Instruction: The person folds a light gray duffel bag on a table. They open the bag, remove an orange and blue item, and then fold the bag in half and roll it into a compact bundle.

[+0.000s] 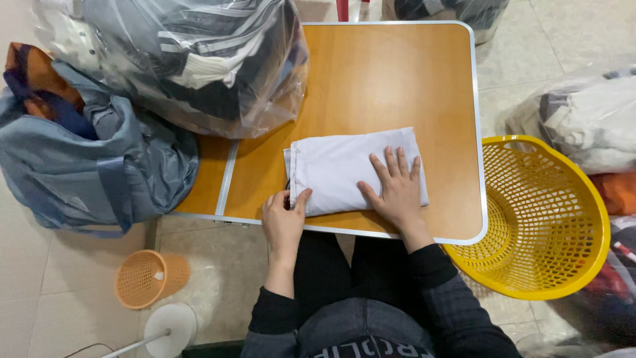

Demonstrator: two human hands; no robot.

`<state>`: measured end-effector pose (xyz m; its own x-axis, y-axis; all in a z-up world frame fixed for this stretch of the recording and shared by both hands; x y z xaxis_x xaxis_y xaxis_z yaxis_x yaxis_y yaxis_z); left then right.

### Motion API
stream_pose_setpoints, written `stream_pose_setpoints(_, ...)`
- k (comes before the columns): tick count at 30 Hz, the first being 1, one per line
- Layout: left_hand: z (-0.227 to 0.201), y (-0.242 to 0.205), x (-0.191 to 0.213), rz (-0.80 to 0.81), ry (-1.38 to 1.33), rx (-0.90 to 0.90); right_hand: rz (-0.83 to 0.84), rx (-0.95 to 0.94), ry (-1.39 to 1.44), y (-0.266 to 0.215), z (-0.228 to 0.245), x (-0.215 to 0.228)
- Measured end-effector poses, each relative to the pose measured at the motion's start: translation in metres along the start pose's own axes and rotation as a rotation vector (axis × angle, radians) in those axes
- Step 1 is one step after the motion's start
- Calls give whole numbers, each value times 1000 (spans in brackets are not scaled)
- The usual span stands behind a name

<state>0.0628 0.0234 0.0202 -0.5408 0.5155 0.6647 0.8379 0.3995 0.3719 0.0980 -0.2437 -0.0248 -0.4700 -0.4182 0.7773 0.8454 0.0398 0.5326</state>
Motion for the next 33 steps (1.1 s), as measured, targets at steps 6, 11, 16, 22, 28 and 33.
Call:
stream_pose_setpoints(6,23,-2,-21,79,-145,131,-20,45,33,1,10,12)
stream_pose_setpoints(11,37,5,-28,190,-176,195,-23,63,38,1,12,14)
stream_pose_setpoints(16,28,19,-20,159,-26,153,-26,88,8,0,13,12)
stream_pose_setpoints(22,-24,18,-21,-4,-65,-233,-21,89,-19,0,13,10)
stream_pose_setpoints(28,-61,-15,-66,61,195,-503,-12,55,-14,1,12,8)
stream_pose_setpoints(33,-49,-21,-82,77,321,-433,-87,-8,-80,1,8,9)
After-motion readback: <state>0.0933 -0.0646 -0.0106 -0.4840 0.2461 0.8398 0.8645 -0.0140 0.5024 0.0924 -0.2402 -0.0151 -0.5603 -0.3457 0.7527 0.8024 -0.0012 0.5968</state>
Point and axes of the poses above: each hand's wrist, its own y-axis towards the middle knuckle, its own x-axis out of the back of the hand, z = x × y, the point moved 7 cm from there along y, towards the middle knuckle, and after that the axes turned 7 degrees about -z, right-handed, at the moved point
